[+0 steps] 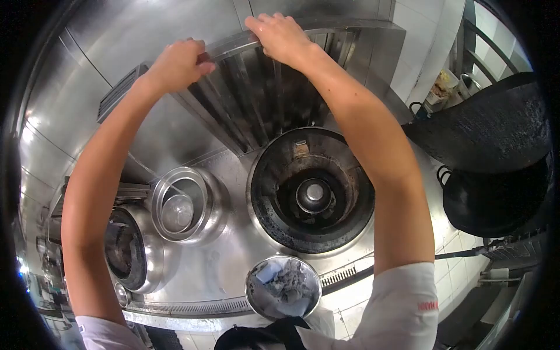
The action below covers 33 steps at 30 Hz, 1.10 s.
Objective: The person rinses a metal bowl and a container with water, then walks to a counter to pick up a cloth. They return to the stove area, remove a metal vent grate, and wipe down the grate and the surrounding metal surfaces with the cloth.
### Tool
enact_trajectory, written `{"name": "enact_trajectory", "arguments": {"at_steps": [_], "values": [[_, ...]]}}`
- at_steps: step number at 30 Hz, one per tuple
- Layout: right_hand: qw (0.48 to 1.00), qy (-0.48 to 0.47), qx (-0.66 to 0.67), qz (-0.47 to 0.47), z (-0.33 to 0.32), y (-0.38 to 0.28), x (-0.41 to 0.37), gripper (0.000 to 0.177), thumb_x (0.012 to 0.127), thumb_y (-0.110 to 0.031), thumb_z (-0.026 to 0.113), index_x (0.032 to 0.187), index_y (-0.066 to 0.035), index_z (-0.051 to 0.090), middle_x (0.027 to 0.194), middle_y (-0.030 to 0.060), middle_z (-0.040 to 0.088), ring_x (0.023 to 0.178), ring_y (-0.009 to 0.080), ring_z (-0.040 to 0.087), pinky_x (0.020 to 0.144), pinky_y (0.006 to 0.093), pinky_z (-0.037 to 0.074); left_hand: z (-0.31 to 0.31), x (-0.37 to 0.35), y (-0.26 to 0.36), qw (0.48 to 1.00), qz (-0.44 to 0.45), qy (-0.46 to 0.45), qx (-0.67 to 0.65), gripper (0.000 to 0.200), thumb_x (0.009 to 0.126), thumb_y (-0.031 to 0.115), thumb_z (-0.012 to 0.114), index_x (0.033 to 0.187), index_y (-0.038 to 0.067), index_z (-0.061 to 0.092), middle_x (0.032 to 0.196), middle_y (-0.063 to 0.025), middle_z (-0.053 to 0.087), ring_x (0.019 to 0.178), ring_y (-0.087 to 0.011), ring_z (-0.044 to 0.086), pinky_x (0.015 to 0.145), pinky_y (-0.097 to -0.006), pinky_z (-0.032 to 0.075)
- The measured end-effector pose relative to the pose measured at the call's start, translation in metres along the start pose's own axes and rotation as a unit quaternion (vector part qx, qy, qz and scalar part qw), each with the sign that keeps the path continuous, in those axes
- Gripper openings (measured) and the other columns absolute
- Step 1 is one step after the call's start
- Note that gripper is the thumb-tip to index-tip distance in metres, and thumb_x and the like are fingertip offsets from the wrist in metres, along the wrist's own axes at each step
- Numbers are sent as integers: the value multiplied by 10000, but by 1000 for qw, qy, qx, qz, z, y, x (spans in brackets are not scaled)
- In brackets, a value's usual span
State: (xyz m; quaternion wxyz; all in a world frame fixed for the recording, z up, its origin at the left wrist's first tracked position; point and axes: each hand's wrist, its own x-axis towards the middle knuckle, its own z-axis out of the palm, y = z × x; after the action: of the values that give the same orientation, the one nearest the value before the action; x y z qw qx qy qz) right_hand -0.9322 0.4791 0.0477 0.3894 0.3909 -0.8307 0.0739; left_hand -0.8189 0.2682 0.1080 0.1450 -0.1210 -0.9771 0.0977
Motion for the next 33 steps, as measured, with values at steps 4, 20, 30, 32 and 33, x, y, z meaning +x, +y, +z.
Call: {"name": "enact_trajectory", "arguments": {"at_steps": [4, 20, 30, 32, 33], "values": [[993, 62, -96, -32, 15, 3, 12, 225, 801, -80, 646, 1015, -114, 587, 1010, 56, 602, 997, 246, 574, 802, 413, 467, -3, 14, -31, 977, -125, -25, -172, 400, 930, 384, 586, 1093, 33, 685, 998, -173, 687, 1003, -311, 637, 878, -415, 485], [998, -54, 19, 14, 15, -1, 39, 382, 765, -414, 627, 888, -53, 609, 869, 167, 613, 874, 338, 587, 785, 459, 453, 79, 37, -137, 747, -168, 6, -644, 428, 951, 328, 585, 1301, 82, 565, 1243, -64, 601, 1133, -193, 555, 981, -375, 437], [993, -51, -110, -1, 17, 11, 40, 827, 755, -845, 430, 681, -44, 622, 642, 165, 642, 575, 331, 643, 534, 440, 490, 134, 61, -166, 834, -80, 161, -522, 492, 955, 275, 623, 1374, 54, 490, 1229, -84, 623, 1092, -199, 603, 922, -345, 501], [991, 30, -119, -57, 18, 21, 54, 835, 759, -866, 395, 660, -63, 601, 579, 116, 604, 492, 271, 588, 461, 420, 447, 131, 72, -187, 853, -83, 153, -492, 475, 964, 310, 589, 1363, 65, 510, 1242, -78, 612, 1120, -198, 574, 954, -356, 467], [986, 67, -123, -84, 18, 22, 58, 839, 761, -876, 377, 650, -73, 591, 548, 92, 585, 450, 242, 561, 424, 410, 426, 136, 77, -198, 846, -91, 130, -509, 456, 969, 336, 559, 1340, 73, 538, 1239, -72, 606, 1142, -194, 548, 981, -367, 436]]}}
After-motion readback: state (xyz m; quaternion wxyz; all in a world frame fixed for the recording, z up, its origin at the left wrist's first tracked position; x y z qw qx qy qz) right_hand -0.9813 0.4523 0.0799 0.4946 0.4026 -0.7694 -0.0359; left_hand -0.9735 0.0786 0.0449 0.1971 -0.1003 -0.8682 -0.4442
